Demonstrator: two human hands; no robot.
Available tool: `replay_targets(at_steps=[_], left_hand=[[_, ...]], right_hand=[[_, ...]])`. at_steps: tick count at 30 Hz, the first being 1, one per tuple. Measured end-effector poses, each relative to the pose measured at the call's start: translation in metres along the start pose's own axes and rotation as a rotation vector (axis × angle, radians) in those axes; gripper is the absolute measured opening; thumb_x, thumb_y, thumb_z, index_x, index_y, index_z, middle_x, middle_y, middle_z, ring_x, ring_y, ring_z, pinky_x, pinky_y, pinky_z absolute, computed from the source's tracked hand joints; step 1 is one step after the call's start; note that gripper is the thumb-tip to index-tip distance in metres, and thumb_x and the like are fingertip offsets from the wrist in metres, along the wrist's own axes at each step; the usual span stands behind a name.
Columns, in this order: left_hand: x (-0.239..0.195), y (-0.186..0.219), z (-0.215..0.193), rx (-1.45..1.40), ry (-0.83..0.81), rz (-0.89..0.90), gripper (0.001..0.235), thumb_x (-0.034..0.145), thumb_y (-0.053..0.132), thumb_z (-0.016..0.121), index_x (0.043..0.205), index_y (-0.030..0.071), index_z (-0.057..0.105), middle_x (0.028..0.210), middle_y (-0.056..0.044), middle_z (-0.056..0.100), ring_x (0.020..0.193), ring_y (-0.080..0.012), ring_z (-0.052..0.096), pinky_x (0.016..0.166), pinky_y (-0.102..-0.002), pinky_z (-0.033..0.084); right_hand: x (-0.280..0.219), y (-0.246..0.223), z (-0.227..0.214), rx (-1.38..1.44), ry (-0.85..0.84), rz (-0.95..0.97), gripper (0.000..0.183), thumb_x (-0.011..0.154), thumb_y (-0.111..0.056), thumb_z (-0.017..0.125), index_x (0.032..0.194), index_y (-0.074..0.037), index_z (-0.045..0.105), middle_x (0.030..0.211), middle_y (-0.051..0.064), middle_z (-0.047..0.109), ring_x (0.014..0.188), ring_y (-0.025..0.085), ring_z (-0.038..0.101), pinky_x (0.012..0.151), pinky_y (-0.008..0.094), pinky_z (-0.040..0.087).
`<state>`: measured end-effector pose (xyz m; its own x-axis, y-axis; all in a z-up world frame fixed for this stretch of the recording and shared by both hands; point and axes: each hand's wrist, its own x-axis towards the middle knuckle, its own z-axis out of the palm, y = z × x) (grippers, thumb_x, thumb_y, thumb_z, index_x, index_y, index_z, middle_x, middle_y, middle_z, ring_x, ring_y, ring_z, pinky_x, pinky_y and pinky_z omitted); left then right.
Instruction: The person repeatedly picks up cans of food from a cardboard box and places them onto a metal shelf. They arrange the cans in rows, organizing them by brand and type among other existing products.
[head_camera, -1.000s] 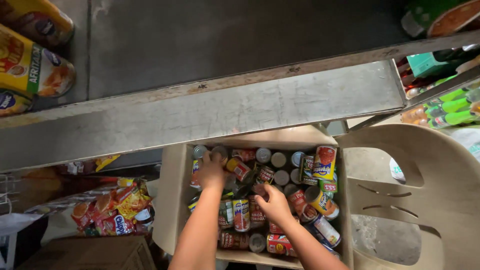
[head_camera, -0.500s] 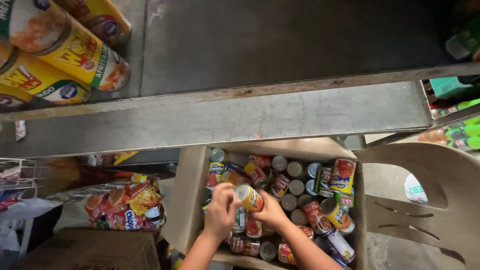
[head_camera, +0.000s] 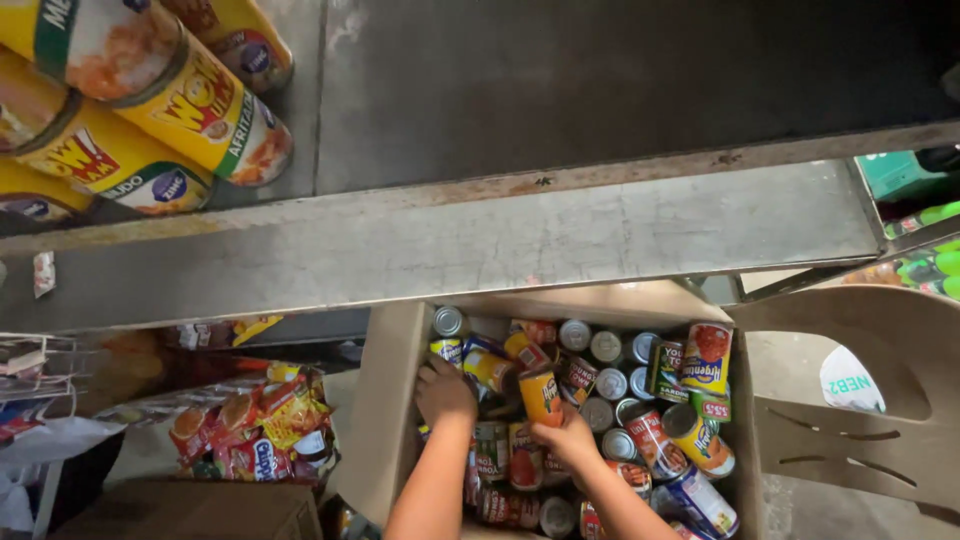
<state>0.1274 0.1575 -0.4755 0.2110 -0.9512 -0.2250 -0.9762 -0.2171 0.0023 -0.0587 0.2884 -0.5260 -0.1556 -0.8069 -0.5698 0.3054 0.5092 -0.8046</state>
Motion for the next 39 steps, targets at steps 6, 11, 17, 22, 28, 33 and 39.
replay_targets(at_steps=[6, 11, 17, 22, 28, 33, 39], left_hand=[[0.023, -0.001, -0.006, -0.196, -0.193, -0.091, 0.058, 0.096, 0.039, 0.064, 0.139, 0.005, 0.044, 0.113, -0.023, 0.068, 0.101, -0.0401, 0.070, 0.085, -0.051, 0.057], [0.016, -0.043, 0.000, -0.785, -0.468, -0.095, 0.050, 0.086, 0.040, 0.077, 0.119, 0.004, 0.067, 0.092, -0.017, 0.072, 0.073, -0.0278, 0.063, 0.063, -0.041, 0.049], [-0.072, -0.050, -0.114, -1.828, -1.179, -0.037, 0.053, 0.086, 0.014, 0.071, 0.135, 0.006, 0.054, 0.106, -0.010, 0.069, 0.082, -0.0176, 0.065, 0.063, -0.032, 0.052], [-0.108, -0.013, -0.199, -1.931, -1.377, 0.371, 0.075, 0.074, 0.002, 0.062, 0.147, 0.011, 0.045, 0.125, -0.013, 0.067, 0.107, -0.0239, 0.069, 0.083, -0.035, 0.055], [-0.125, 0.028, -0.296, -1.953, -1.253, 0.349, 0.076, 0.078, -0.002, 0.059, 0.151, 0.004, 0.041, 0.136, -0.015, 0.063, 0.123, -0.0310, 0.064, 0.103, -0.046, 0.054], [-0.134, 0.058, -0.373, -1.968, -1.042, 0.715, 0.082, 0.071, -0.002, 0.056, 0.150, 0.005, 0.039, 0.137, -0.016, 0.062, 0.124, -0.0305, 0.064, 0.101, -0.044, 0.055], [-0.131, 0.108, -0.463, -1.482, -0.160, 0.784, 0.084, 0.068, -0.001, 0.081, 0.143, 0.010, 0.045, 0.126, -0.009, 0.067, 0.111, -0.0188, 0.066, 0.089, -0.035, 0.057]], right_hand=[[-0.009, -0.003, -0.011, 0.062, -0.005, 0.073, 0.044, 0.077, -0.012, 0.083, 0.113, -0.001, 0.061, 0.081, 0.006, 0.066, 0.064, 0.015, 0.059, 0.057, 0.030, 0.047], [-0.017, -0.021, -0.022, 0.121, 0.024, -0.015, 0.045, 0.075, -0.009, 0.086, 0.112, -0.002, 0.060, 0.077, 0.002, 0.065, 0.060, 0.013, 0.058, 0.053, 0.029, 0.048], [-0.069, -0.136, -0.007, 0.195, -0.083, -0.042, 0.046, 0.077, -0.010, 0.082, 0.115, -0.003, 0.058, 0.079, 0.003, 0.062, 0.063, 0.014, 0.056, 0.056, 0.030, 0.046], [-0.117, -0.230, 0.013, 0.298, -0.221, -0.167, 0.047, 0.078, -0.011, 0.078, 0.121, -0.005, 0.060, 0.093, 0.004, 0.069, 0.079, 0.014, 0.066, 0.070, 0.030, 0.055], [-0.146, -0.316, 0.008, 0.411, -0.324, -0.294, 0.055, 0.083, -0.016, 0.075, 0.133, -0.013, 0.053, 0.101, 0.010, 0.070, 0.081, 0.019, 0.067, 0.071, 0.034, 0.055], [-0.181, -0.399, 0.001, 0.477, -0.406, -0.488, 0.060, 0.083, -0.009, 0.068, 0.140, -0.010, 0.048, 0.111, 0.006, 0.068, 0.100, 0.019, 0.067, 0.088, 0.035, 0.055], [-0.177, -0.485, -0.006, 0.149, -0.243, -0.891, 0.044, 0.089, -0.013, 0.072, 0.125, -0.006, 0.047, 0.106, 0.005, 0.066, 0.100, 0.016, 0.067, 0.088, 0.032, 0.055]])
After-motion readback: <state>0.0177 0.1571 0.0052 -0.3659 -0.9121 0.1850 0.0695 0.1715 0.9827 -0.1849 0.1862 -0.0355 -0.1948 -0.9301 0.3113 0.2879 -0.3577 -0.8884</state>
